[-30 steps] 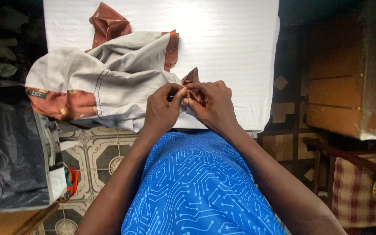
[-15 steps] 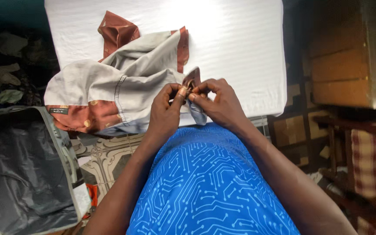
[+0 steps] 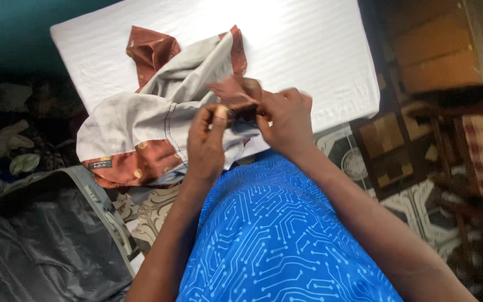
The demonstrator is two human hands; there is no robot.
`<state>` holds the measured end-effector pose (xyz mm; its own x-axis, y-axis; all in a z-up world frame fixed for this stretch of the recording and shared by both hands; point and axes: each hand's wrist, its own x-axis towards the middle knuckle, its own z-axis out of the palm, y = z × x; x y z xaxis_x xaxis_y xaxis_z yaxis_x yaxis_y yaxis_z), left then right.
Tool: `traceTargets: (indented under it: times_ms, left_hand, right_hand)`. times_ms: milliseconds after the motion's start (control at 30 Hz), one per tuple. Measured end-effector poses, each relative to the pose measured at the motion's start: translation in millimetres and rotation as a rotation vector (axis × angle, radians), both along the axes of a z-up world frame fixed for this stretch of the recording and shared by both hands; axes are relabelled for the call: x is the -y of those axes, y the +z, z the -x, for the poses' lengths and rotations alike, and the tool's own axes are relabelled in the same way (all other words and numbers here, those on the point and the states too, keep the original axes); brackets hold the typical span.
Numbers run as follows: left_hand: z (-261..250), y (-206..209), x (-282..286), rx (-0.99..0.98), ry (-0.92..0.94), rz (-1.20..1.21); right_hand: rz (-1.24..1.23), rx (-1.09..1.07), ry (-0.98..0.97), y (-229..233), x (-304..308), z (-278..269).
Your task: The person spreads a patterned brown and white garment on a flat surface, smooths it by hand, and folds it.
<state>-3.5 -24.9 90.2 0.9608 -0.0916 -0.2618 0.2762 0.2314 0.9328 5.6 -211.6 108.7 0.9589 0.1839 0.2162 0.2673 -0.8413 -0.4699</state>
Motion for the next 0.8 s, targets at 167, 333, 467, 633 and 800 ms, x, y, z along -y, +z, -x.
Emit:
traceTargets:
  times_ms: [167, 333, 467, 633, 800]
  left_hand:
    - [-7, -4, -17, -0.001, 0.055, 0.054]
    - [-12, -10, -19, -0.187, 0.26, 0.577]
    - [-10, -23, -13, -0.285, 0.288, 0.845]
    - [-11, -37, -2, -0.103, 0.294, 1.009]
    - [-9, -12, 3, -0.139, 0.396, 0.828]
  right_hand:
    - [-0.356, -0.34, -0.07, -6, 10, 17]
    - [-0.764, -0.618, -0.106, 3, 28, 10]
    - [-0.705, -0.775, 0.002, 15, 39, 12]
    - [-0.439, -0.779, 0.256, 24, 50, 1]
    - [-0.46, -0.926, 0.445, 26, 67, -9]
